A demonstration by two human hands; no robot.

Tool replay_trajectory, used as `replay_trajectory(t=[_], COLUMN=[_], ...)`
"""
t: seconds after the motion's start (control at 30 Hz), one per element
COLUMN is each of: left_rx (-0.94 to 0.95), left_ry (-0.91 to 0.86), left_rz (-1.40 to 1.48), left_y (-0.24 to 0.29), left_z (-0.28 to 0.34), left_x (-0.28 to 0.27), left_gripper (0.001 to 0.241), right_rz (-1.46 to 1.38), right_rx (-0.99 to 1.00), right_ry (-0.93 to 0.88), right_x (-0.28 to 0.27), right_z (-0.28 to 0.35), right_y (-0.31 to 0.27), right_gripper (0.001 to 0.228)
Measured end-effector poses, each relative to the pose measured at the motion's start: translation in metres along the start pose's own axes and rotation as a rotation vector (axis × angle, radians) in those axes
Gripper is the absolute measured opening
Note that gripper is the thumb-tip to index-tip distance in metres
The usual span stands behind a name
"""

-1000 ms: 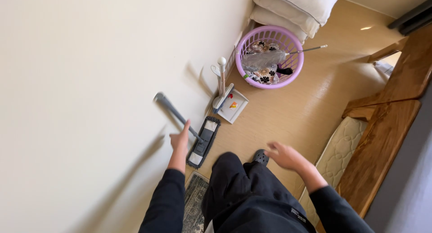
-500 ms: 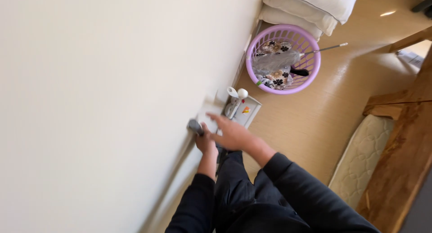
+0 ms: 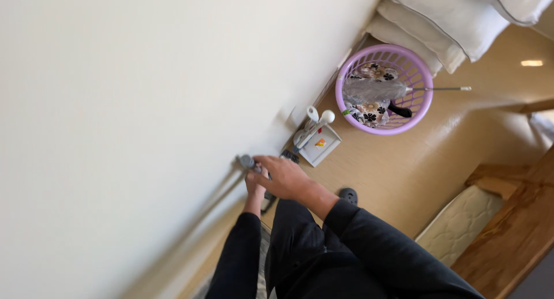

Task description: The person is cleaning the floor around a bed using a mop and spray bottle, and then tidying up some small items on a table.

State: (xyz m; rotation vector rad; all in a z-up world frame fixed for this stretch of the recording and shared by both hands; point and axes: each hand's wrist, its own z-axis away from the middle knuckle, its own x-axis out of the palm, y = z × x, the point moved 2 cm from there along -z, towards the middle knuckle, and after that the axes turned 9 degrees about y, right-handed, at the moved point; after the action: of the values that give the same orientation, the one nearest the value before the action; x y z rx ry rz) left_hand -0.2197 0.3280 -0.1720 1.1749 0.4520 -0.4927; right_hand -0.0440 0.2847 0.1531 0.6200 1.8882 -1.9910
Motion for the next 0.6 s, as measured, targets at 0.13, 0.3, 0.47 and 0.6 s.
replay_trajectory(t=[0.13, 0.3, 0.47, 0.6], left_rx=[0.383, 0.228, 0.211, 0.188], left_ry=[0.154, 0.011, -0.005, -0.082], left_rz=[-0.217, 0.255, 0.025, -0.144], left_y=[-0.011, 0.048, 0.018, 0.05], left_z=[0.05, 0.129, 0.117, 0.104], left_x=[0.01, -0.028, -0.02, -0.05], left_gripper=[0.032, 0.028, 0.026, 0.04], right_rz=[-0.047, -0.038, 0.029, 0.134], right_rx=[-0.102, -0.226, -0.165, -0.139], right_ry=[-0.093, -0.095, -0.127, -0.073], right_x=[-0.025, -0.03, -0.019, -0.001], right_z=[0.031, 0.078, 0.082, 0.067], right_y=[-0.031, -0.051, -0.075, -0.083], right_gripper=[0.05, 0.035, 0.041, 0.044])
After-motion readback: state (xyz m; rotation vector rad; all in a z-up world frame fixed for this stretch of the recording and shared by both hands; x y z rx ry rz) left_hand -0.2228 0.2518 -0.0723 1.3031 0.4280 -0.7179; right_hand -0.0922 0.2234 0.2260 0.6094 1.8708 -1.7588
